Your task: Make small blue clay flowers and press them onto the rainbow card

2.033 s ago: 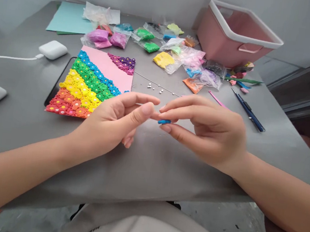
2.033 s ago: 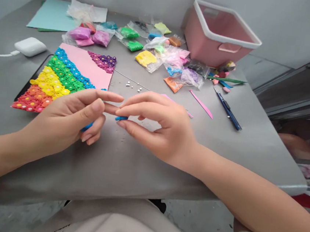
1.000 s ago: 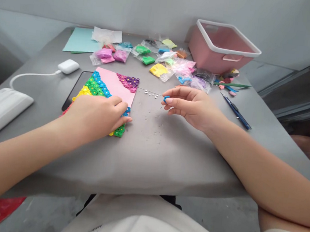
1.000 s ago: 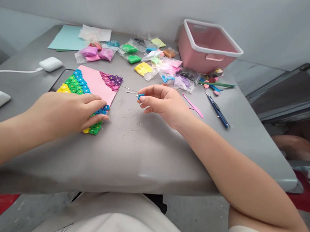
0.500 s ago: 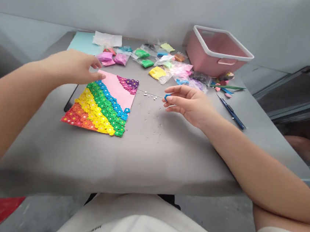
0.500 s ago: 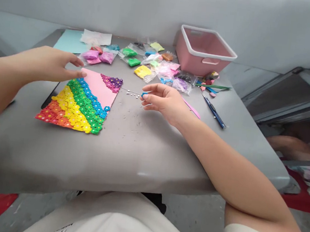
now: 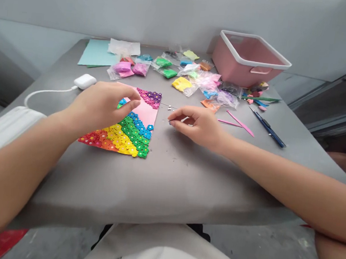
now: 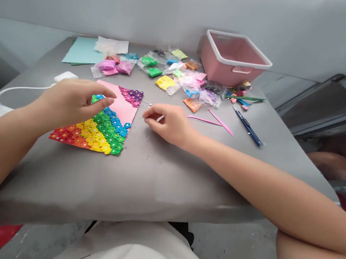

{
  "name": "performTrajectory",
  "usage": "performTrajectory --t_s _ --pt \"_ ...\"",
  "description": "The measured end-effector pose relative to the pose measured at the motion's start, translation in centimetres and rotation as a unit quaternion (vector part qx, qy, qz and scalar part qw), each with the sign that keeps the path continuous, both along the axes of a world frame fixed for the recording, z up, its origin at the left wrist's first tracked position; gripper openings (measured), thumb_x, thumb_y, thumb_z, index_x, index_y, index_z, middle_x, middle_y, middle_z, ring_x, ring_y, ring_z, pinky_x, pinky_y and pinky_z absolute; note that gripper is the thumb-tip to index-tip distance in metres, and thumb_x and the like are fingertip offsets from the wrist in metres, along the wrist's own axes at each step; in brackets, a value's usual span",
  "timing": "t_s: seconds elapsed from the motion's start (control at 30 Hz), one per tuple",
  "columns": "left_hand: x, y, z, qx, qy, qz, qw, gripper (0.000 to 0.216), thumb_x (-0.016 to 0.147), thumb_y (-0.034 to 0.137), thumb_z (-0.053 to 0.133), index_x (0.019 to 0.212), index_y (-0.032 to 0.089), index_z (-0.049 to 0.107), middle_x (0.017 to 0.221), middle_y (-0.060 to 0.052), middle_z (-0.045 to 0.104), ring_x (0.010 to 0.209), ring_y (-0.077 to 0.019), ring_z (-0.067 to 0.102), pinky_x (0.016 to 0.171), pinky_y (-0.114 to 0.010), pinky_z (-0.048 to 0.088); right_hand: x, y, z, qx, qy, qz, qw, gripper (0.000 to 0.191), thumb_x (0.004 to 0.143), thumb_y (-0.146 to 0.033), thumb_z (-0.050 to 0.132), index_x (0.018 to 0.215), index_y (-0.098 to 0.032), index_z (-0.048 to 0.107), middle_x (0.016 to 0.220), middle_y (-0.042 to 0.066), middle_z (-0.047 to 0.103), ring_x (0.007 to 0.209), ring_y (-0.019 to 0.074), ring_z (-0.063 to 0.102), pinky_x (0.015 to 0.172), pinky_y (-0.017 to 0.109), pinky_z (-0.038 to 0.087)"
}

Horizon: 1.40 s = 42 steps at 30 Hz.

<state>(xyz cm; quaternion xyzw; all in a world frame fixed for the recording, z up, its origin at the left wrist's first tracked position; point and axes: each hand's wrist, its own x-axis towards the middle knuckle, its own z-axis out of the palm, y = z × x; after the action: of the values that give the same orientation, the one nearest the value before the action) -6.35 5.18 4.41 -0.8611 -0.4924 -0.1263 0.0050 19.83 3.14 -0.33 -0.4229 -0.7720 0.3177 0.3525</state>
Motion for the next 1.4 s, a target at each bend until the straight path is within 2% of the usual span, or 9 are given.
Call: performTrajectory --t_s 0.13,0.27,0.4,0.63,0.97,1.17,1.4 --pt "-0.3 -0.4 -0.4 0.076 -0.077 0.018 0.994 0.03 0.097 0.041 0.051 0.095 0.023 0.075 0.071 0.002 0.068 0.06 -0.0125 0.053 0.065 -0.03 0.041 -2.2 1.0 0.4 0.035 -0.033 0.076 0.996 0.016 0.082 -0.015 0.06 0.088 -0.018 0.075 0.09 0.005 0.077 0.077 0.0144 0.068 0.07 0.026 0.055" --pt "-0.6 -0.6 -0.8 0.111 -0.159 0.029 0.981 0.029 0.097 0.04 0.053 0.09 0.023 0.074 0.068 0.002 0.068 0.057 -0.0122 0.053 0.061 -0.031 0.04 -4.1 2.7 0.1 0.072 -0.036 0.114 0.99 0.018 0.084 -0.014 0.059 0.086 -0.02 0.076 0.092 0.004 0.077 0.084 0.0155 0.067 0.074 0.026 0.054" --pt "-0.9 -0.5 -1.1 0.099 -0.156 0.026 0.982 0.029 0.096 0.041 0.053 0.087 0.023 0.074 0.064 0.002 0.065 0.055 -0.0112 0.052 0.058 -0.031 0.039 -5.0 3.9 -0.6 0.038 -0.028 0.113 0.992 0.015 0.082 -0.014 0.064 0.089 -0.018 0.077 0.085 0.003 0.077 0.077 0.014 0.066 0.072 0.026 0.051" --pt "-1.0 -0.1 -1.5 0.091 -0.169 0.034 0.981 0.029 0.095 0.042 0.051 0.086 0.027 0.074 0.061 0.002 0.065 0.055 -0.014 0.055 0.062 -0.033 0.043 -5.0 3.8 -1.0 -0.019 -0.009 0.105 0.994 0.013 0.084 -0.024 0.068 0.087 -0.016 0.078 0.078 0.002 0.076 0.067 0.0113 0.061 0.065 0.024 0.047" --pt "-1.1 -0.1 -1.7 0.104 -0.175 0.019 0.979 0.029 0.094 0.043 0.055 0.085 0.024 0.075 0.06 0.002 0.065 0.052 -0.0117 0.051 0.059 -0.033 0.042 -4.8 3.8 -1.2 -0.009 -0.013 0.108 0.994 0.013 0.084 -0.025 0.069 0.086 -0.017 0.079 0.081 0.004 0.076 0.07 0.013 0.062 0.068 0.025 0.048" --pt "-1.1 0.0 -1.7 0.1 -0.177 0.031 0.979 0.028 0.093 0.042 0.055 0.083 0.026 0.075 0.059 0.001 0.065 0.052 -0.014 0.053 0.06 -0.033 0.043 -4.9 3.9 -1.0 -0.027 -0.006 0.11 0.994 0.012 0.083 -0.025 0.07 0.085 -0.017 0.079 0.082 0.003 0.078 0.07 0.0128 0.062 0.067 0.025 0.048" --pt "-1.2 0.1 -1.7 0.102 -0.184 0.015 0.977 0.028 0.093 0.041 0.056 0.082 0.024 0.075 0.06 0.001 0.066 0.051 -0.0131 0.051 0.058 -0.033 0.043 -4.9 3.8 -0.9 -0.043 -0.007 0.113 0.993 0.014 0.083 -0.027 0.07 0.086 -0.017 0.08 0.083 0.004 0.078 0.07 0.0133 0.063 0.067 0.026 0.049"
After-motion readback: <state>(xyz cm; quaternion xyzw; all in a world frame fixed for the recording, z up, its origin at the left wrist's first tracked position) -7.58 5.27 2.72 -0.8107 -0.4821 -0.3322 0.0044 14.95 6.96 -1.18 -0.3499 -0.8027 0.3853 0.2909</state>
